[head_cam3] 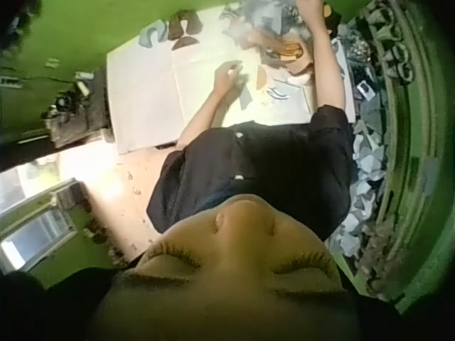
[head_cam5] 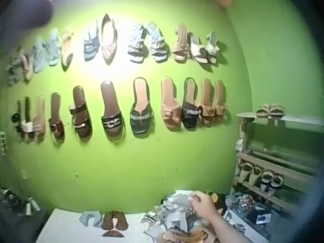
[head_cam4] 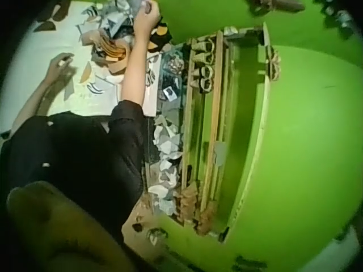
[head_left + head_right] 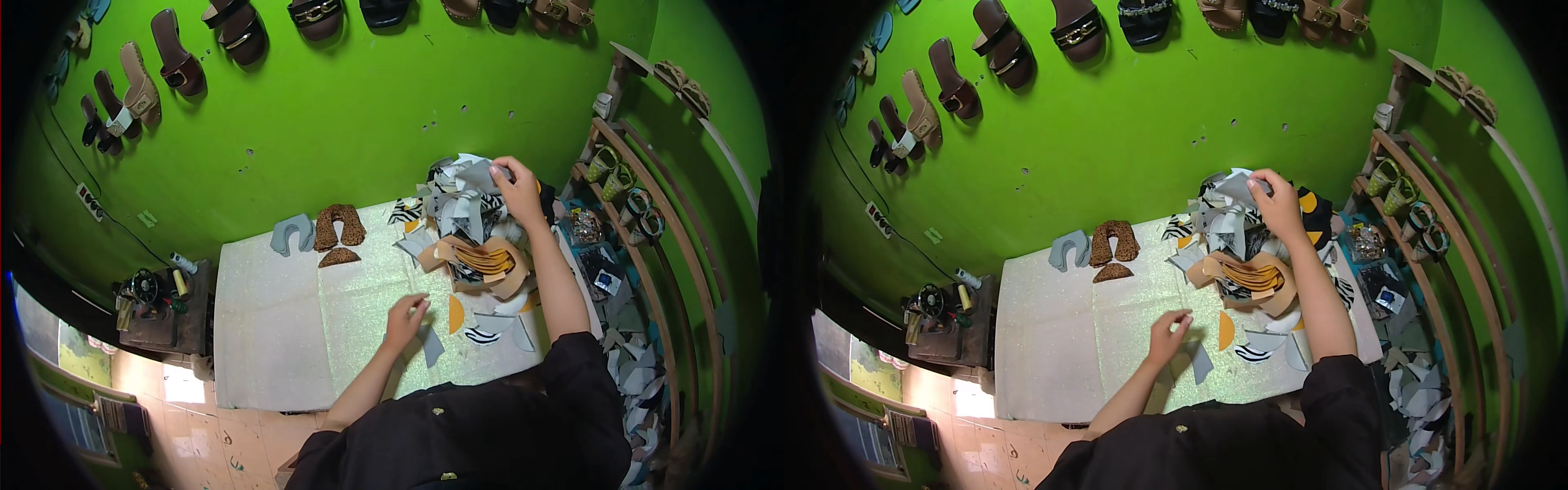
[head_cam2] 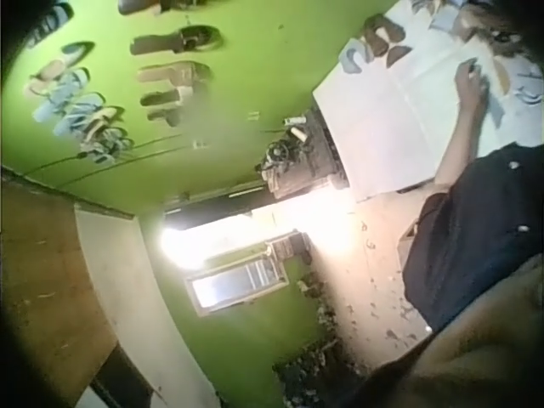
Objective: Organizing and inspecting various cut shoe material components on a work table.
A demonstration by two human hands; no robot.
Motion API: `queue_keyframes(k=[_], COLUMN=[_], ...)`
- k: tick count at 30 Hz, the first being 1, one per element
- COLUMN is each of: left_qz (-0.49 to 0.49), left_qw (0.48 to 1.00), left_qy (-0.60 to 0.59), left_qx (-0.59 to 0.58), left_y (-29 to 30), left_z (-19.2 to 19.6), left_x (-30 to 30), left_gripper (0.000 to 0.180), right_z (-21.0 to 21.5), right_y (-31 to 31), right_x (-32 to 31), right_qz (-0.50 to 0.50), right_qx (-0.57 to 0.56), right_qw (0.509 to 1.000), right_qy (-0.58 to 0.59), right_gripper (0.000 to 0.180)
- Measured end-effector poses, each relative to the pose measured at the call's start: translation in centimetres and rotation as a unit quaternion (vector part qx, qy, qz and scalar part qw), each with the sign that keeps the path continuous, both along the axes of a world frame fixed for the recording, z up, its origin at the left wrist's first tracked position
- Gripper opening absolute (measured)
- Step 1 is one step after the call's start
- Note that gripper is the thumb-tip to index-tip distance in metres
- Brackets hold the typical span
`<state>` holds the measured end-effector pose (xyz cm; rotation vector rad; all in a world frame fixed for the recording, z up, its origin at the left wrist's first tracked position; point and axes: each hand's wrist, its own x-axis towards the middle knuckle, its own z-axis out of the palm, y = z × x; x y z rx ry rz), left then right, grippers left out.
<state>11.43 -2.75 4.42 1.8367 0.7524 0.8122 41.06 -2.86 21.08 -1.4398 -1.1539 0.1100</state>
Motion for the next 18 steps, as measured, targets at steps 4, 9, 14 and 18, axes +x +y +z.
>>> queue_keyframes(k=[4,9,14,18], left_qz=[0.059,0.106,0.032,-0.016], left_qw=[0.993,0.975,0.98,0.994], left_qy=[-0.077,-0.108,-0.067,0.054], left_qx=[0.07,0.162,0.187,-0.092], left_y=[0.7,0.8,-0.3,0.0], left_z=[5.4,8.8,12.0,10.1], left_x=[0.4,-0.4,-2.2,-3.7], left_gripper=[0.025,0.057,0.079,0.032], right_z=[3.6,4.5,0.5,-6.1], right_y=[-2.8,-5.9,-8.8,-8.9], right_x=[-3.3,-8.3,-14.2,-16.8], right_qz=[0.032,0.152,0.244,0.304], right_qx=[0.03,-0.048,-0.183,-0.193], right_qw=[0.998,0.987,0.944,0.926], right_qy=[0.038,-0.012,-0.123,0.118], right_gripper=[0.016,0.015,0.019,0.036])
